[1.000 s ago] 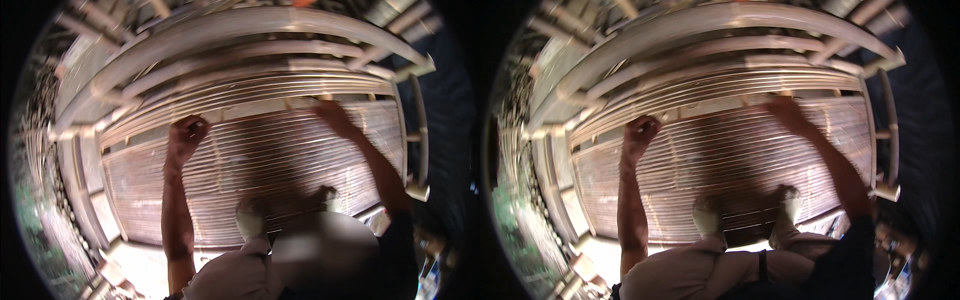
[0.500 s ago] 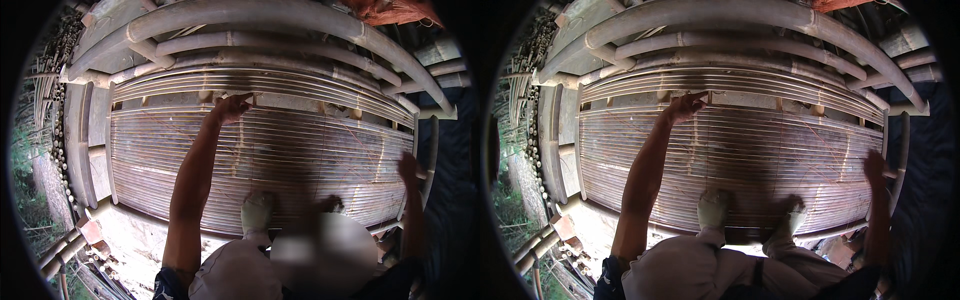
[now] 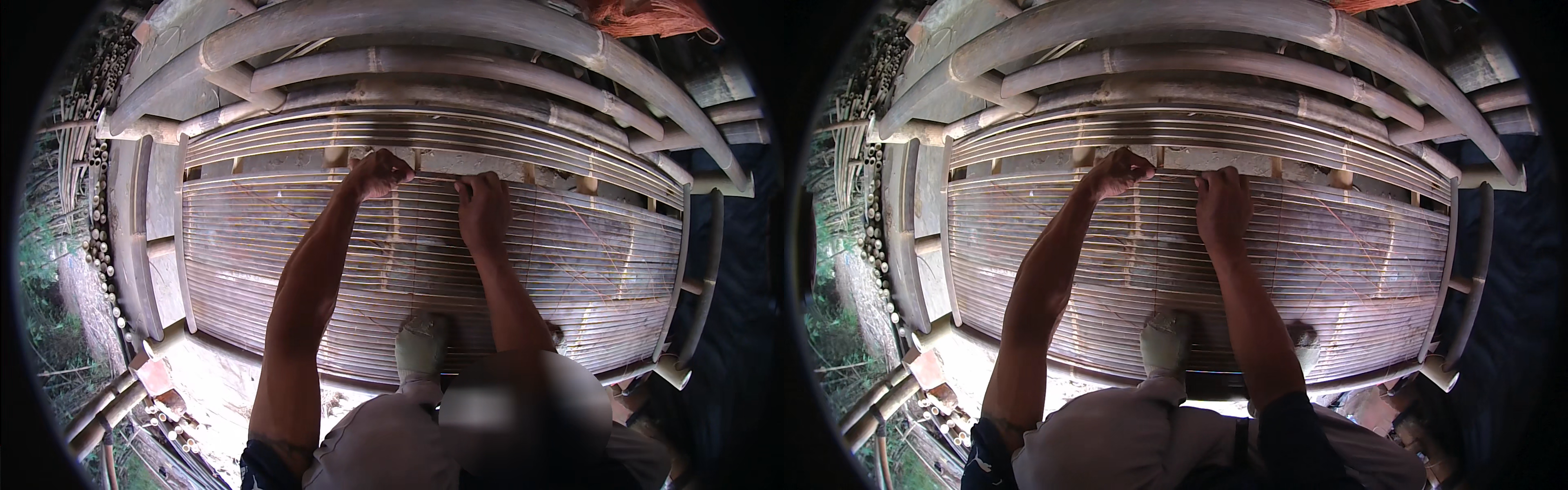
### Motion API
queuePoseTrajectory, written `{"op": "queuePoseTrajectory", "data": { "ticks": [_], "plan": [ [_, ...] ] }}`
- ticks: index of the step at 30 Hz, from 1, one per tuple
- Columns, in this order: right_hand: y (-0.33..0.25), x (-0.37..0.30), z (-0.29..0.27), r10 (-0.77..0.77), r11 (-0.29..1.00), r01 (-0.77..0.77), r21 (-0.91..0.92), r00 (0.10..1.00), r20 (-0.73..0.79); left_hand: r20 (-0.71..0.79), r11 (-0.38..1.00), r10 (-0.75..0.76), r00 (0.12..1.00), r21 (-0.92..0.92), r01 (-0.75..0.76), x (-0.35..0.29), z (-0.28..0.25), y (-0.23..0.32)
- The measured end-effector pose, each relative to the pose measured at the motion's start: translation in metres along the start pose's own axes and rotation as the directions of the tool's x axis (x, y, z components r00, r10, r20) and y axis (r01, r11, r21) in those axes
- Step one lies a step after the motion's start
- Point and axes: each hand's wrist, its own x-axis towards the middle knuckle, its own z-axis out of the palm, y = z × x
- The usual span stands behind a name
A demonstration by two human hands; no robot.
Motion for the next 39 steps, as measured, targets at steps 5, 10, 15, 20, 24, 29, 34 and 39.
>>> {"op": "queuePoseTrajectory", "data": {
  "ticks": [5,10,15,20,24,29,34,39],
  "plan": [
    [-0.003,0.005,0.003,-0.068,0.991,0.075,-0.11,0.995,0.067,-0.035,1.0,-0.003,0.999,0.015,0.004,-0.006,-0.001,0.009],
    [0.007,0.007,-0.013,-0.11,0.952,0.209,-0.222,0.914,0.39,-0.053,0.999,-0.036,0.998,0.039,0.038,-0.01,-0.002,0.023],
    [-0.017,0.008,-0.1,-0.292,0.854,-0.479,0.202,-0.121,0.949,-0.03,0.996,-0.055,0.998,0.068,0.057,-0.011,-0.002,0.017],
    [-0.02,0.054,-0.142,-0.396,-0.001,-0.401,0.916,0.841,0.368,-0.007,0.996,-0.093,0.996,-0.008,0.092,-0.008,-0.002,0.0],
    [0.043,0.102,-0.096,-0.092,0.115,0.174,0.978,0.982,-0.164,-0.029,0.997,-0.075,0.997,0.028,0.076,-0.001,-0.001,0.033],
    [0.023,0.014,-0.106,0.045,0.996,-0.085,0.013,0.644,0.763,-0.052,0.992,-0.122,0.991,0.006,0.122,-0.014,-0.005,0.019],
    [-0.048,0.013,-0.1,-0.263,0.919,0.393,0.014,0.588,0.765,-0.023,0.994,-0.107,0.994,-0.01,0.107,-0.005,-0.009,0.021],
    [-0.032,0.031,-0.142,-0.184,0.919,0.39,-0.057,0.553,0.813,-0.029,0.993,-0.117,0.993,0.03,0.117,-0.01,-0.005,0.013]
  ]
}}
